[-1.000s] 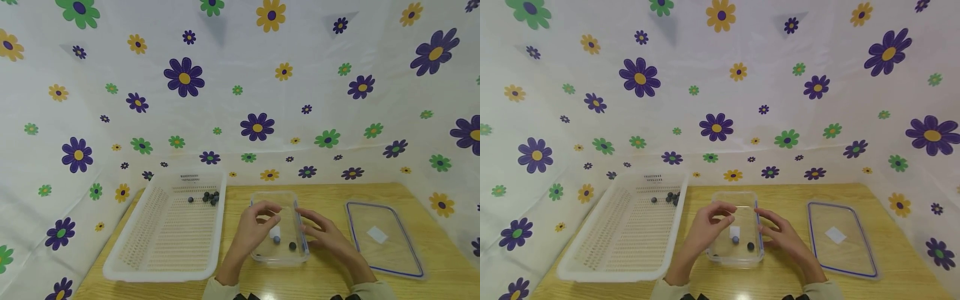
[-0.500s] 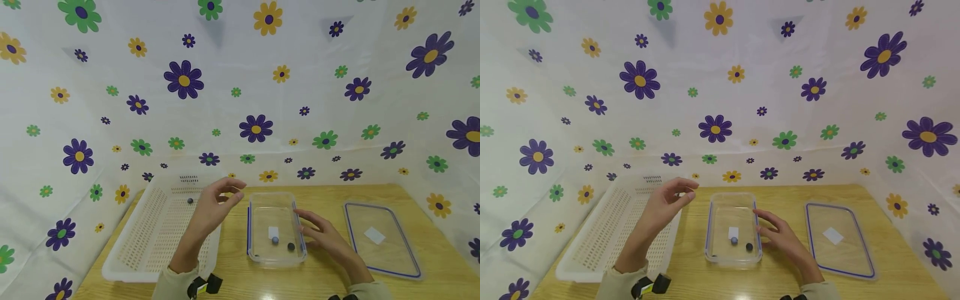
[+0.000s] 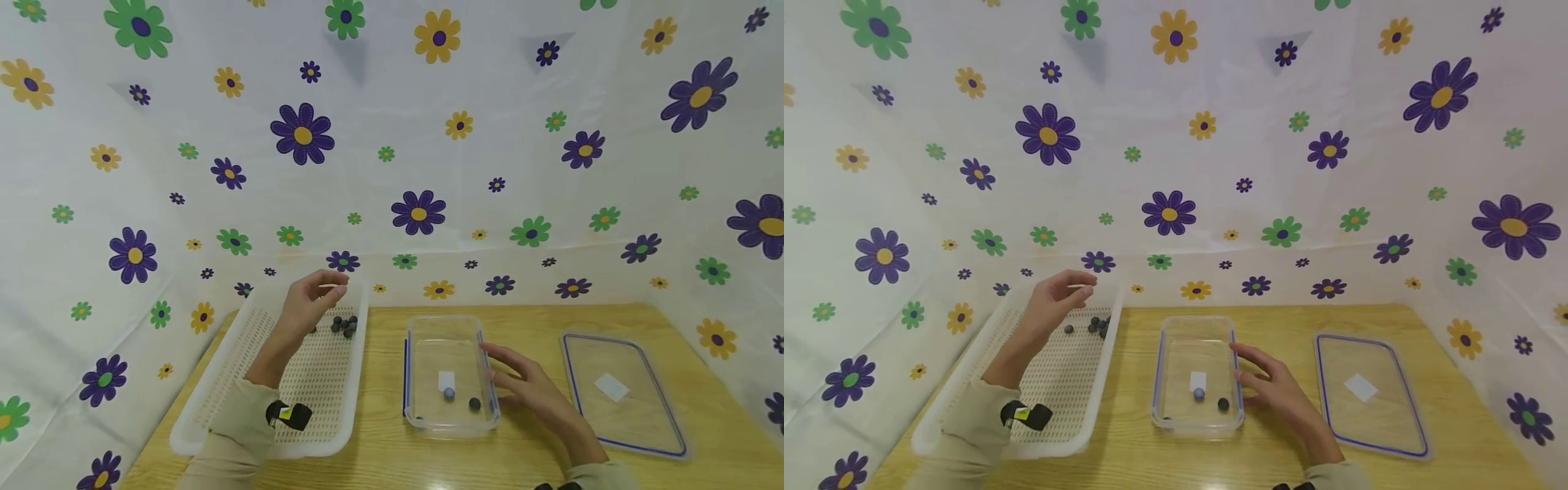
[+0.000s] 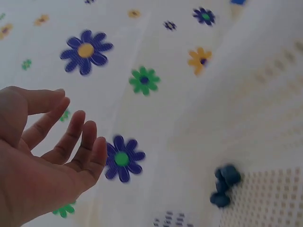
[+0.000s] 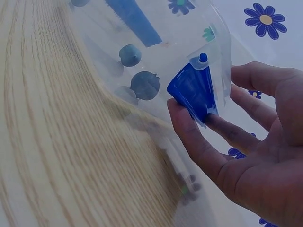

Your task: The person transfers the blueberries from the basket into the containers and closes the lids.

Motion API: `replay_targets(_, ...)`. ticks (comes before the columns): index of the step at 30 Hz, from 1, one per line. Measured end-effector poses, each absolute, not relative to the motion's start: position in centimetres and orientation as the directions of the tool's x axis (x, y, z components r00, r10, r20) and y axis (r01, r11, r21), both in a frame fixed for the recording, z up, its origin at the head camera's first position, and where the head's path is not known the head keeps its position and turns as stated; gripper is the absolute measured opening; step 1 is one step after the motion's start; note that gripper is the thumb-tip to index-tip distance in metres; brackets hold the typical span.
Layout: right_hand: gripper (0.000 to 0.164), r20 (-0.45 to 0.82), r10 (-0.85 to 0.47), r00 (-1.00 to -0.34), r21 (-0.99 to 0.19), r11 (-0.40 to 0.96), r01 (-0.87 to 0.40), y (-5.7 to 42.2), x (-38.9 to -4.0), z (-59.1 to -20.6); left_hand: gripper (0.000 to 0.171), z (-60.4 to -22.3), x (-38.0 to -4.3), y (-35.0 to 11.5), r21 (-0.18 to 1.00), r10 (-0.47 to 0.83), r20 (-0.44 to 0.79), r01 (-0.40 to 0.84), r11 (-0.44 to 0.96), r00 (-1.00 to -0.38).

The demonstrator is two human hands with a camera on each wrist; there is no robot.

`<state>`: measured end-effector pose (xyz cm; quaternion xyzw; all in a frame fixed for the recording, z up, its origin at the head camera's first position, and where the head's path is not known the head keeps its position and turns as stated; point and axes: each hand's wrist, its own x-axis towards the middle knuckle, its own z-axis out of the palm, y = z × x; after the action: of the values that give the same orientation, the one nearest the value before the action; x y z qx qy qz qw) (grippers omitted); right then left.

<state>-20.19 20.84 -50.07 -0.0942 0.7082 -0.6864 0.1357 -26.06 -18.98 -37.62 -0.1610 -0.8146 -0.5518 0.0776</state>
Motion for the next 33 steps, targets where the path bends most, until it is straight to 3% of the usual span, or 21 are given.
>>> replay_targets(9,0.059,-0.055,-0.332,-0.942,-0.998,0.031,0.047,20.7,-20.2,-50.1,0.030,-41.0,-29.3,-22.9,0.875,0.115,0.227,0.255,0.412,-0.967)
replay_targets(17,0.059,-0.056,-0.322,-0.945,-0.998,0.036,0.047,20.7,-20.5,-50.1,0.034,-43.3,-31.2,-24.8,0.872,0.008,0.060,0.057,0.486,-0.998)
replay_targets(33,0.058,-0.080,-0.294,-0.952,-0.996,0.054,0.068,20.8,-20.0,-50.2,0.036,-48.0,-33.2,-26.7,0.839,-0.057,-0.191,-0.193,0.508,-0.980)
